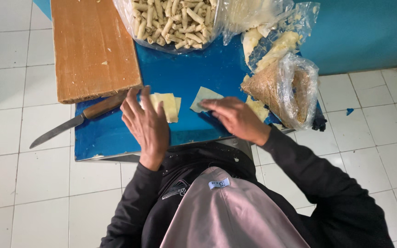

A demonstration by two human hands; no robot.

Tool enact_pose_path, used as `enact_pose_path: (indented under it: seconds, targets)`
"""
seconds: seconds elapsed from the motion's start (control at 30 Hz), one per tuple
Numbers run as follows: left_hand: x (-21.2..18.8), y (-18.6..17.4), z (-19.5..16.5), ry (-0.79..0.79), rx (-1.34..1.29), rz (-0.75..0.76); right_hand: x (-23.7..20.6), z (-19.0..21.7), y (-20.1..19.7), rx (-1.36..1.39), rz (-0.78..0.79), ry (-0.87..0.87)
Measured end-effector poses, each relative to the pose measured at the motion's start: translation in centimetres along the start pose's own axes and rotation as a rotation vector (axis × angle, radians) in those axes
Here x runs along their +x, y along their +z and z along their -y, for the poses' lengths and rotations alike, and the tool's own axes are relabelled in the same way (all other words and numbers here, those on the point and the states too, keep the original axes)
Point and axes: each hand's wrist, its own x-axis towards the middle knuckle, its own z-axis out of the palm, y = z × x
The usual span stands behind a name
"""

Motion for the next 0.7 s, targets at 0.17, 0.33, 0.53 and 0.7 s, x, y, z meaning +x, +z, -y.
enact_pose_path:
  seconds: [0.17, 0.33, 0.53, 0.7]
  targets:
    - [-0.6, 0.6, -3.0, 0.288, -0.270, 0.211, 0.9, -10.1, -7.4, -0.511, -0.110, 0.078]
    - [-1.0, 1.8, -4.5, 0.428, -0.248, 0.271, 1.4, -19.9, -9.3, -0.710, 0.074, 0.462]
    - [-0.8, 2.5, -4.8, 0.552, -0.124, 0.275, 2.3, -19.0, -7.9, -0.736, 0.207, 0.471]
    - [-0.6, 2.6, -4.8, 0.578, -0.132, 0.304, 1.0, -16.2, -7.3, -0.863, 0.176, 0.315]
